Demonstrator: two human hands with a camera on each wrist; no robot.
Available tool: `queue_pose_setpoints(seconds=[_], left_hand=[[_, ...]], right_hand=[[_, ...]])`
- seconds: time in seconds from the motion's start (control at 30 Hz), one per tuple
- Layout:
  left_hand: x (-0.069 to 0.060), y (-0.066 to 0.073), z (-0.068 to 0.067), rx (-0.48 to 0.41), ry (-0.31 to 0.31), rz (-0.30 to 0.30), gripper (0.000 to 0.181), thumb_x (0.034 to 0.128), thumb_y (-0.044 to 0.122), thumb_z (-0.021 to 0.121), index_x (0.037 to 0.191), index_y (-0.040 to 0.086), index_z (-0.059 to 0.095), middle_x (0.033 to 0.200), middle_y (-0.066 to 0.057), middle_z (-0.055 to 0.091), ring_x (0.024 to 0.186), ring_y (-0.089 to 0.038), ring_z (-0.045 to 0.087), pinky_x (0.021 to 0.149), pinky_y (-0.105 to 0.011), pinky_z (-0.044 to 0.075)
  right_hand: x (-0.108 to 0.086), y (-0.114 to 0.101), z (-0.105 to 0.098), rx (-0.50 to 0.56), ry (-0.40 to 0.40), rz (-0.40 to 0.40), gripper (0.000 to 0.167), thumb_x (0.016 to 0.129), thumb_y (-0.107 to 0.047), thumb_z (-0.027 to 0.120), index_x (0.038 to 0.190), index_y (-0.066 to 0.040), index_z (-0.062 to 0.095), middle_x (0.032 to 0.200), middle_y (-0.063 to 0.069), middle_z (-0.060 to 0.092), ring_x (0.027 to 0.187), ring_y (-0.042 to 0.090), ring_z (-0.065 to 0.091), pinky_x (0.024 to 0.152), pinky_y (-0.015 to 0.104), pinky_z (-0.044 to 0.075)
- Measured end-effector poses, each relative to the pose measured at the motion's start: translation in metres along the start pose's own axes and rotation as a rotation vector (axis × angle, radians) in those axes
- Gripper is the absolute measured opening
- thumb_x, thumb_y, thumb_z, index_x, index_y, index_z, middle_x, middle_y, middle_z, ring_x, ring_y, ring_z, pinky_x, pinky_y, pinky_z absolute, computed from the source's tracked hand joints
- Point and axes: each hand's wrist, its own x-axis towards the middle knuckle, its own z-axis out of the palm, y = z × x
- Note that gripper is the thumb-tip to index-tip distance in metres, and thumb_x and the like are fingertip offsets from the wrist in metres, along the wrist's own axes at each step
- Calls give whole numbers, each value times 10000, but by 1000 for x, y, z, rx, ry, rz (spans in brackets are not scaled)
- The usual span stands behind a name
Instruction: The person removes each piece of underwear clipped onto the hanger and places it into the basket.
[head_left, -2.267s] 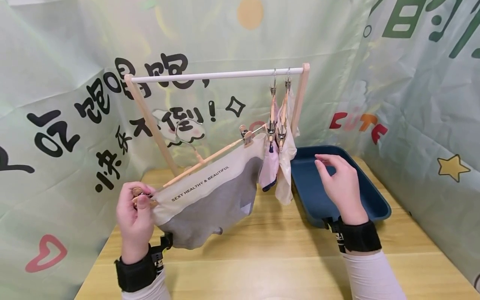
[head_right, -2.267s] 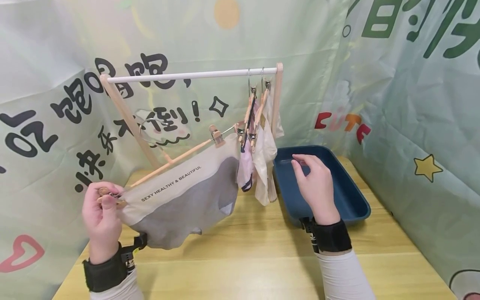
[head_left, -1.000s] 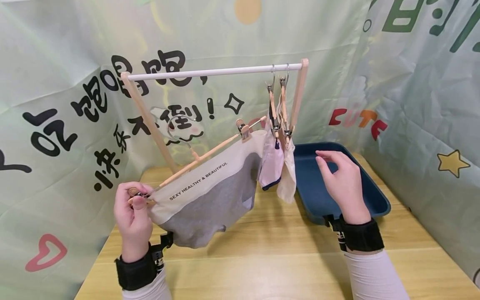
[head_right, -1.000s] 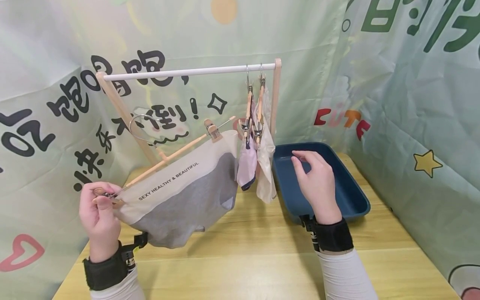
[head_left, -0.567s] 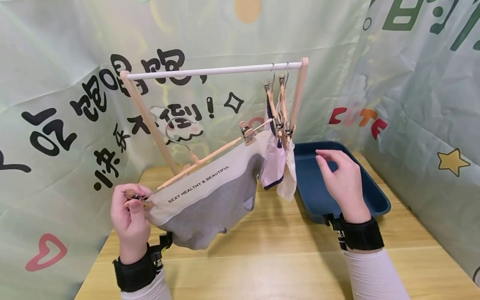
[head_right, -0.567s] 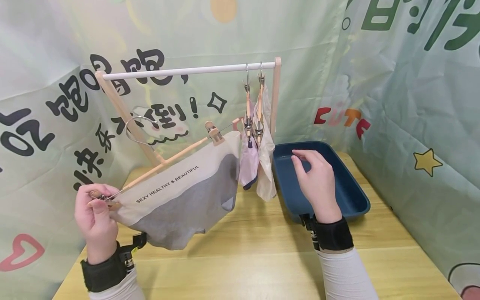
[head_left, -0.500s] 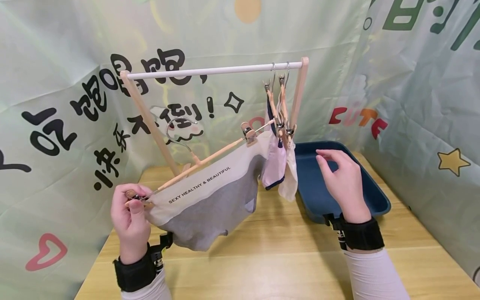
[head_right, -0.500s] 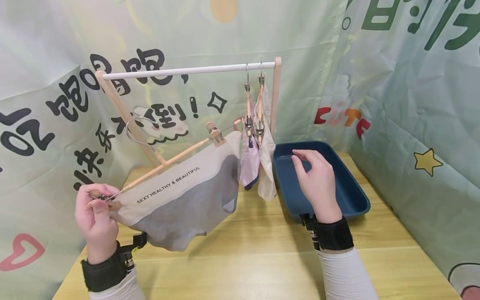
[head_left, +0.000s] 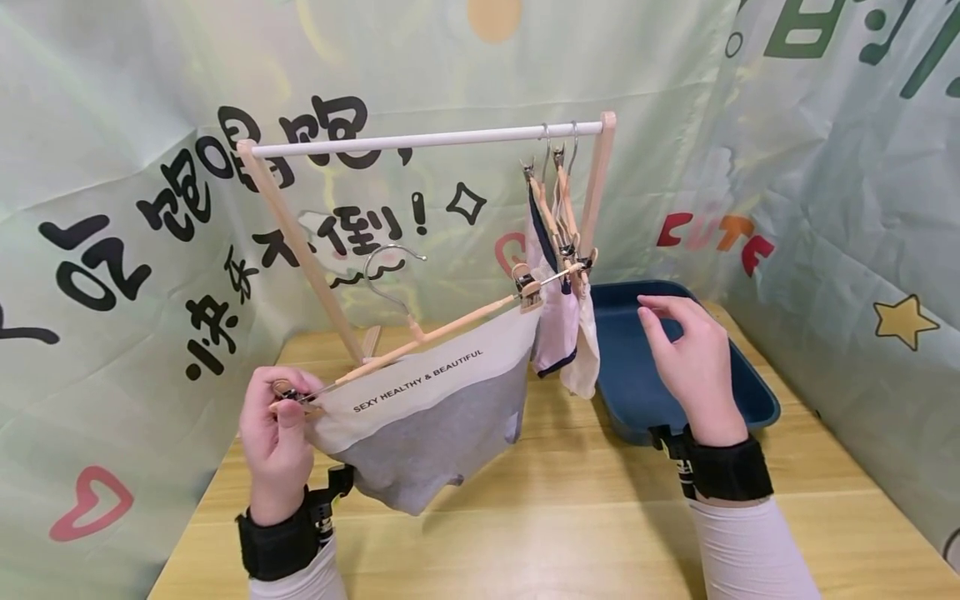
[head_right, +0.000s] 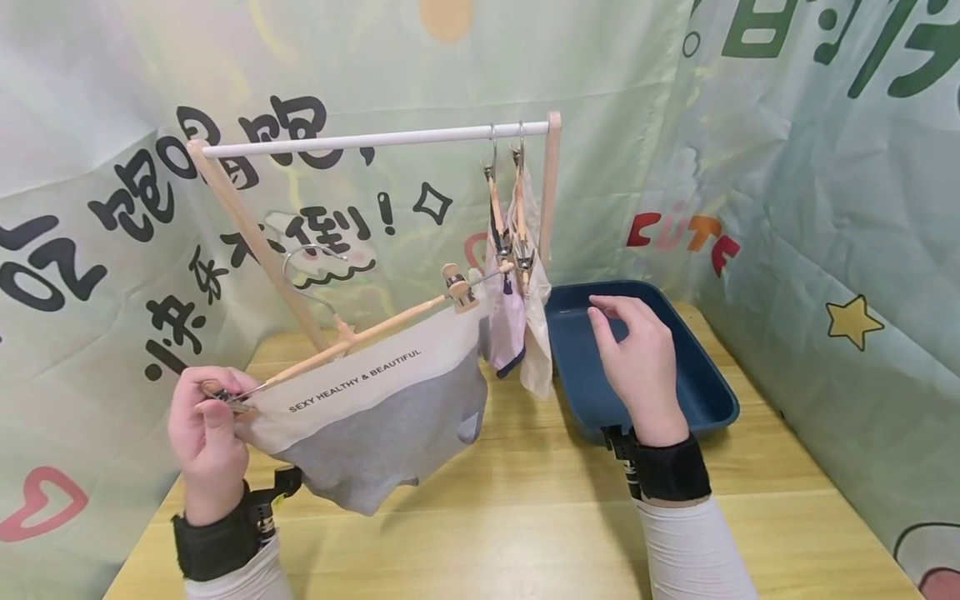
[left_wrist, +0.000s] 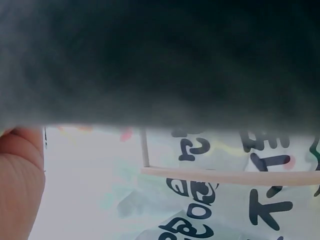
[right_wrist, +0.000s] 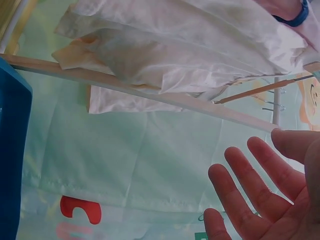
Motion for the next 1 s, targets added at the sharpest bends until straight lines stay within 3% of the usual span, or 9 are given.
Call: queue_pose_setpoints(seconds=[0.23,0.4,0.5,0.73,0.87,1.0], left_hand=[[-1,-6,1,-21,-56,-14,618,1045,355,564,890,-218,392,904,-12,654,824,-111,600,731,-161,443],[-3,-9,5,-31,-104,-28,617,1045,363,557,893,-213,397,915,-9,652,833,-106,600,722,-160,434],[-4,-11,9,-18,-137,-37,611,1041,371,556,898,-204,410,925,-2,655,845,-96,603,733,-163,439],[-7,-14,18,58,-209,-30,572,1050,392,527,914,-160,470,899,-21,637,812,-83,579,722,-164,441],[-9,-17,23,63,-246,-33,552,1051,397,520,917,-138,484,871,-56,626,777,-85,558,696,-174,433],[-11,-20,27,67,-277,-38,525,1058,390,510,925,-117,497,853,-93,616,757,-91,551,668,-190,430]], right_hand=[[-1,-3,-6,27,33,-28,283,1030,-254,655,1249,-94,737,1210,145,726,1071,299,665,838,169,414],[-4,-7,-10,59,75,-61,260,1015,-207,678,1236,-87,744,1187,146,734,1053,300,668,820,75,379],[-6,-9,-13,80,107,-85,248,1006,-173,689,1227,-78,748,1174,149,738,1043,260,661,851,43,373],[-10,-20,-19,176,159,-133,224,1018,-135,663,1210,-60,751,1166,161,743,1073,-160,538,936,53,411],[-14,-28,-23,233,151,-165,239,1030,-147,645,1237,-66,735,1171,157,743,1102,-159,546,969,84,422],[-18,-34,-26,293,90,-210,316,1027,-214,657,1318,-95,689,1234,108,729,1175,-85,574,1020,122,419]])
